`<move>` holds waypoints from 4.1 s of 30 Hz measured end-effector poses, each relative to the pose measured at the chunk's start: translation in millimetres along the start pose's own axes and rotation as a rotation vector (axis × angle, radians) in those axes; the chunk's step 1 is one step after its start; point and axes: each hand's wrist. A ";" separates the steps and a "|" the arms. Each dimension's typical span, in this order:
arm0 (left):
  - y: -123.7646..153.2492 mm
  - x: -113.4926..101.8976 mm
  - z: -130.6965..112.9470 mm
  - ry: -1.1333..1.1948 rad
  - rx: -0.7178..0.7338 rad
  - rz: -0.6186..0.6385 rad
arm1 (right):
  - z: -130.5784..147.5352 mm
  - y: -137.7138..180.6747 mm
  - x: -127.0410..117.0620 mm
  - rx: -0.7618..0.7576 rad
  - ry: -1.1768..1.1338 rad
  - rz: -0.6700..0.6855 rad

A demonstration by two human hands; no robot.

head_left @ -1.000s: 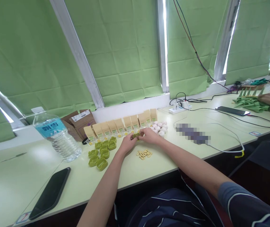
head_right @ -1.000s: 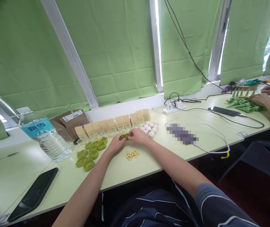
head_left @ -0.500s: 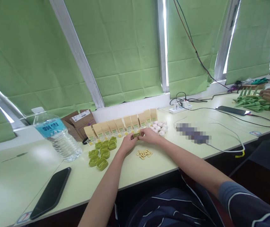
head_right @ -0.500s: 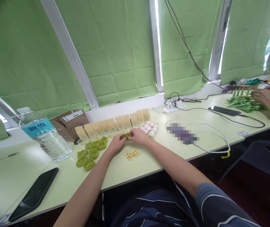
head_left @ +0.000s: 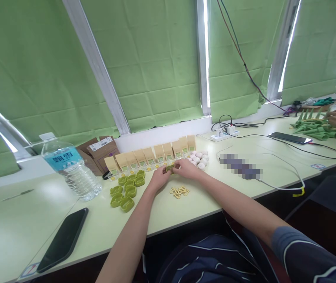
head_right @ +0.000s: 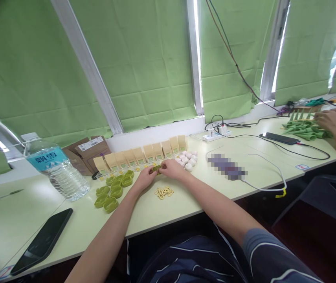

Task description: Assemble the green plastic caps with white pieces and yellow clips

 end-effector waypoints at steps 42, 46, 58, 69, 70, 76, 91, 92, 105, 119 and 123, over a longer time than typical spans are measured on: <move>-0.3 1.8 -0.6 -0.006 0.005 -0.036 | -3.4 -1.3 -2.4 -0.008 0.023 0.002; -0.3 0.7 -2.8 -0.015 -0.013 -0.077 | -6.1 -3.2 -15.2 -0.010 0.051 -0.053; -2.4 -0.6 -0.1 -0.066 -0.042 -0.118 | -29.2 -6.4 -39.6 0.236 0.394 -0.128; -0.8 -2.0 -3.1 -0.073 -0.050 -0.110 | -26.1 -5.2 -25.9 0.295 0.599 -0.065; -0.8 -1.9 -3.3 -0.071 -0.050 -0.111 | -26.5 -5.2 -25.9 0.302 0.601 -0.059; -0.1 -2.8 -4.9 -0.052 -0.047 -0.119 | -28.8 -5.9 -26.1 0.317 0.549 -0.025; -1.1 -1.7 -2.1 -0.041 -0.036 -0.143 | -29.0 -10.2 -23.0 0.110 0.290 -0.304; -1.2 -1.8 -1.7 -0.045 -0.036 -0.149 | -29.0 -10.9 -21.5 0.062 0.233 -0.335; -3.7 -5.5 -2.5 -0.066 -0.132 -0.218 | -4.6 -4.7 5.4 -0.269 -0.436 -0.217; 0.7 -6.7 -7.9 0.137 -0.123 -0.159 | -2.3 -1.5 5.3 -0.154 -0.457 -0.141; -1.7 -3.7 -3.6 0.276 -0.091 -0.123 | -3.5 -2.8 5.3 -0.137 -0.442 -0.169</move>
Point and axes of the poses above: each hand's wrist, its own y-axis away from the middle knuckle, its own x-axis out of the palm, z = x × y, and after that the axes turned 3 degrees about -y, right-handed
